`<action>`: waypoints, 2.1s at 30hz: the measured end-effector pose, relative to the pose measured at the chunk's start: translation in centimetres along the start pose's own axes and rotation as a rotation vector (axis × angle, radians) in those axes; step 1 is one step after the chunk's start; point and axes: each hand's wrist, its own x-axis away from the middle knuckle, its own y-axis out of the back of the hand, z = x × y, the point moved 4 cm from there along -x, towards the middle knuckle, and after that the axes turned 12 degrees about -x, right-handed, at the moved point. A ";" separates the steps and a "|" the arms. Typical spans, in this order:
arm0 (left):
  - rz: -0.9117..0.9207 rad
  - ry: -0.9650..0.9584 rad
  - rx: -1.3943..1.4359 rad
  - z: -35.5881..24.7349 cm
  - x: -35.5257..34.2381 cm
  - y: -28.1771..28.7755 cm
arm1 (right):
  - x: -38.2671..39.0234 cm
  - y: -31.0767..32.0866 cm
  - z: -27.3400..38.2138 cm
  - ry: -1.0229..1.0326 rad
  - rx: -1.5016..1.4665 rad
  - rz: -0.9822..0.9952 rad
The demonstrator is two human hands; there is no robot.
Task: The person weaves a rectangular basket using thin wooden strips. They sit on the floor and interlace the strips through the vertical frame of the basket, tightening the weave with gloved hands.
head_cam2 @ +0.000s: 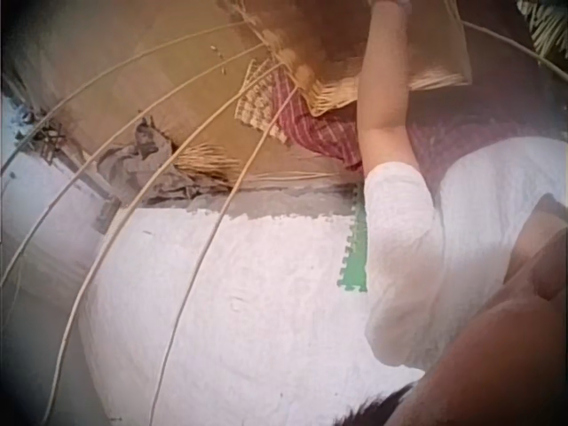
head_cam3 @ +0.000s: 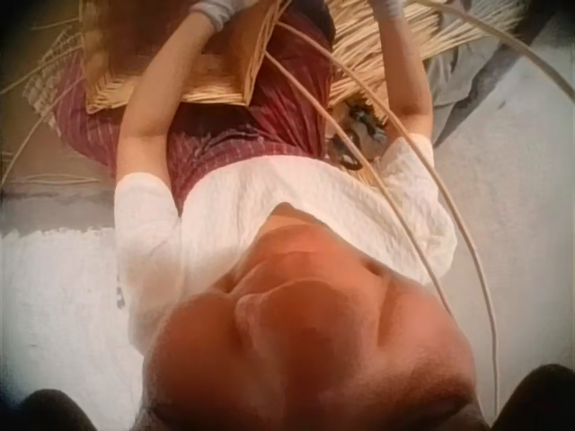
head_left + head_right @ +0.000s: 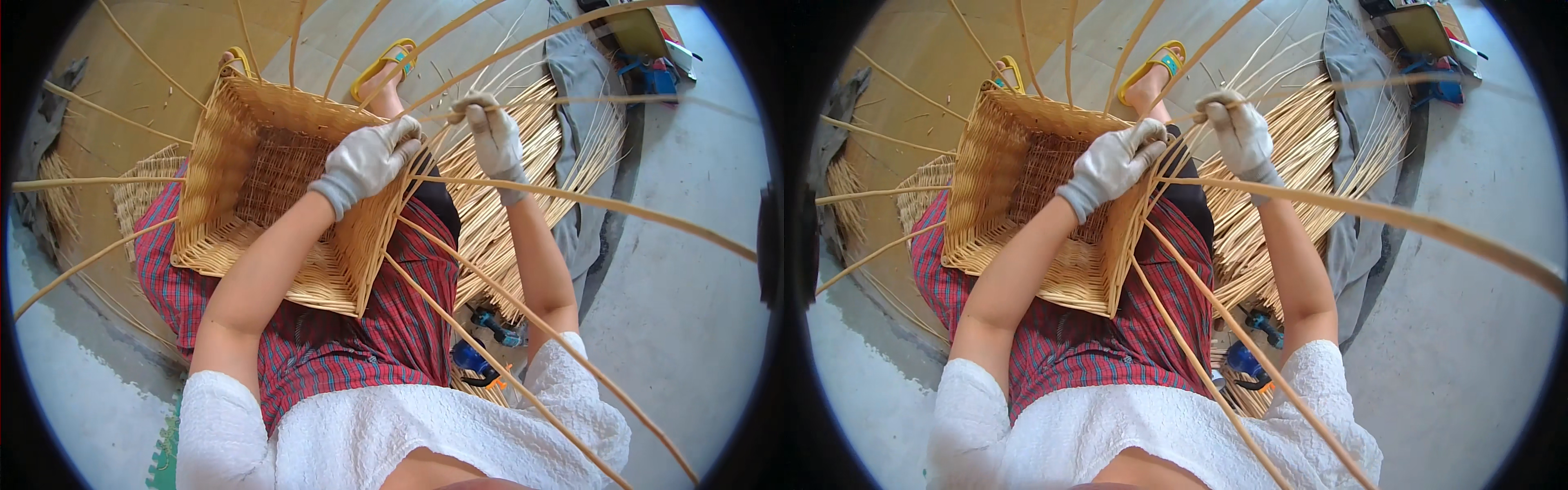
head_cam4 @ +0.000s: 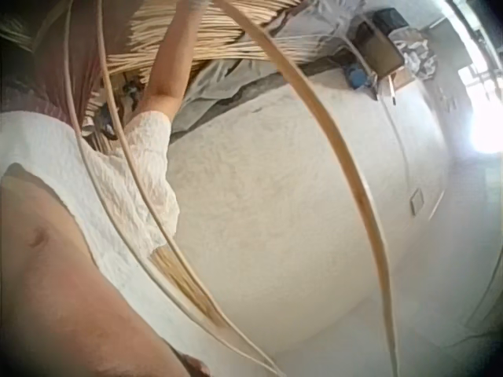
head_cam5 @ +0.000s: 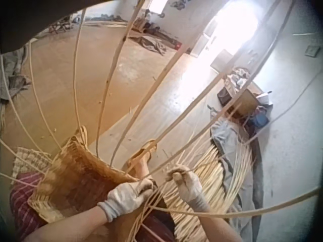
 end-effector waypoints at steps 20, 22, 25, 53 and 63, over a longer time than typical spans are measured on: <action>-0.170 0.261 0.098 -0.7 2.4 -1.4 | 0.1 -2.2 0.5 0.295 0.320 0.157; -0.165 0.263 0.116 -0.8 2.7 -1.3 | 1.8 -1.0 -1.8 0.114 -0.112 0.087; -0.171 0.245 0.131 -0.5 2.7 -1.5 | 3.9 -0.1 -3.3 -0.027 -0.391 0.014; -0.232 0.330 0.099 0.0 2.5 -1.5 | 4.4 -0.9 1.5 -0.055 -0.184 -0.184; -0.299 0.192 -0.118 -2.5 2.7 0.3 | 2.2 -3.2 4.9 -0.046 0.230 -0.097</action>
